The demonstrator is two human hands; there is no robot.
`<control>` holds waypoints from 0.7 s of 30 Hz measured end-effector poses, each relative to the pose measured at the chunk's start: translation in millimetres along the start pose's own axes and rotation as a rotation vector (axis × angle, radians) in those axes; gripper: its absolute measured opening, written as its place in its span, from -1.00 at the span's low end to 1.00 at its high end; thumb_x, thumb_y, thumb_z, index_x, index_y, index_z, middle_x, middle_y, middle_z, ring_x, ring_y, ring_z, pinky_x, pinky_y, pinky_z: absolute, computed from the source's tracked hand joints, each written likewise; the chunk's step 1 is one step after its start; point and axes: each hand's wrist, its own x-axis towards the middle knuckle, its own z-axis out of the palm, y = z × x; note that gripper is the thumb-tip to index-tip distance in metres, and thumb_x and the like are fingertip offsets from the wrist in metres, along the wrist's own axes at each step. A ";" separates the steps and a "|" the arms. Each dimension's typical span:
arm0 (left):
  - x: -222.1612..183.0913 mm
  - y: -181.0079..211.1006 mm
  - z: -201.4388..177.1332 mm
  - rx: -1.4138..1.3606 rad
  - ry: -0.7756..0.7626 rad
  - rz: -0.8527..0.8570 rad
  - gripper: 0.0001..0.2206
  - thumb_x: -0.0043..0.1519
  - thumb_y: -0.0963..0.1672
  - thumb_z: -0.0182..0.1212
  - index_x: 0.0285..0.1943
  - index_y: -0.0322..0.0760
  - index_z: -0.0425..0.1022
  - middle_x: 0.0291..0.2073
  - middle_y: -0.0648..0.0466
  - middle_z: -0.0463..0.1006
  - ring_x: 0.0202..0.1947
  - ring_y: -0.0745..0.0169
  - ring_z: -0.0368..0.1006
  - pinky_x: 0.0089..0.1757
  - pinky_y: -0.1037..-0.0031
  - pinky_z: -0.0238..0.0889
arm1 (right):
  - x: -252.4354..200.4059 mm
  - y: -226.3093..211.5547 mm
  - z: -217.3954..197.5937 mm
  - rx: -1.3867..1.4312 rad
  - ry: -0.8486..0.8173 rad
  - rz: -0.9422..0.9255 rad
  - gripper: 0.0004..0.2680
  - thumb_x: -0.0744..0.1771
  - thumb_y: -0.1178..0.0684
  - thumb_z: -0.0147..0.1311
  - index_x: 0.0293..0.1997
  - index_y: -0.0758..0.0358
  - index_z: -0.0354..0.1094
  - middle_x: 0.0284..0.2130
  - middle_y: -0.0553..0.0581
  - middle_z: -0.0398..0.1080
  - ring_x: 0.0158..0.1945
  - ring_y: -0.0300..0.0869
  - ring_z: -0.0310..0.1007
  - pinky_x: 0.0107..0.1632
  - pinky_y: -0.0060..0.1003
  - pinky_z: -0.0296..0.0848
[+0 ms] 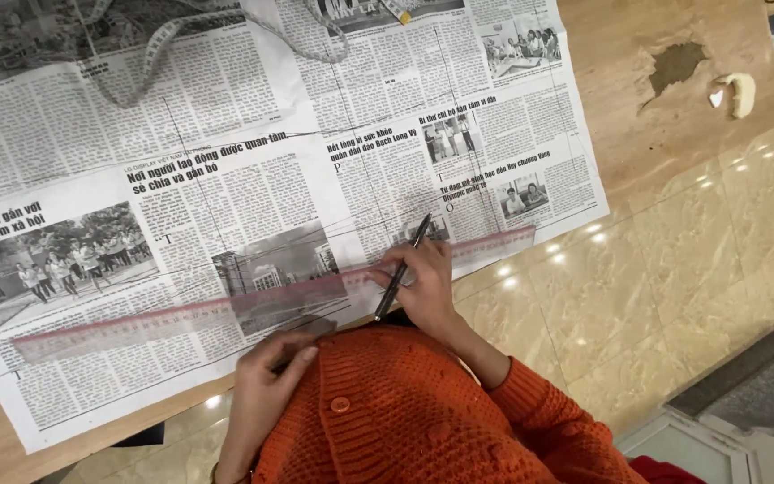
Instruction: Drawing multiple straight lines on a newspaper using a ruler and a pen, likely for pattern making.
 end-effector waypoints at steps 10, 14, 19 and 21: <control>53.5 5.0 17.2 -1.031 0.205 -0.119 -0.64 0.33 -0.12 0.06 0.31 -0.25 0.36 -0.03 -0.14 0.60 0.11 -0.14 0.52 0.14 0.09 0.36 | 29.5 34.4 -34.2 0.077 -0.055 -0.103 -0.85 0.29 -0.07 0.30 -0.23 0.06 0.43 -0.30 -0.07 0.58 -0.21 -0.19 0.45 0.05 -0.20 0.07; 85.3 35.8 23.4 -1.088 0.229 -0.075 -0.79 0.40 -0.15 -0.03 0.13 -0.31 0.43 0.11 -0.15 0.54 0.04 -0.14 0.54 0.03 0.24 0.47 | 66.7 66.9 -50.1 0.598 0.016 0.229 -0.88 0.33 0.01 0.13 -0.15 0.19 0.46 -0.24 0.06 0.53 -0.18 -0.13 0.45 -0.01 -0.28 0.35; 130.2 49.2 36.3 -1.152 0.466 -0.166 -0.70 0.43 -0.10 0.01 0.24 -0.36 0.42 -0.19 0.03 0.58 -0.16 0.05 0.61 0.06 0.16 0.50 | 132.3 114.2 -104.5 0.290 0.244 0.031 -0.69 0.49 -0.15 -0.24 0.00 0.21 0.45 -0.36 0.14 0.39 -0.19 -0.17 0.39 -0.03 -0.23 0.30; 139.5 85.2 35.2 -1.150 0.516 -0.097 -0.75 0.38 -0.08 0.14 0.15 -0.27 0.52 -0.38 0.25 0.56 -0.35 0.30 0.60 0.06 0.25 0.52 | 163.0 100.0 -126.0 0.363 0.204 0.084 -0.79 0.50 0.00 -0.21 0.01 0.29 0.35 -0.34 0.17 0.44 -0.11 -0.16 0.45 0.11 -0.21 0.34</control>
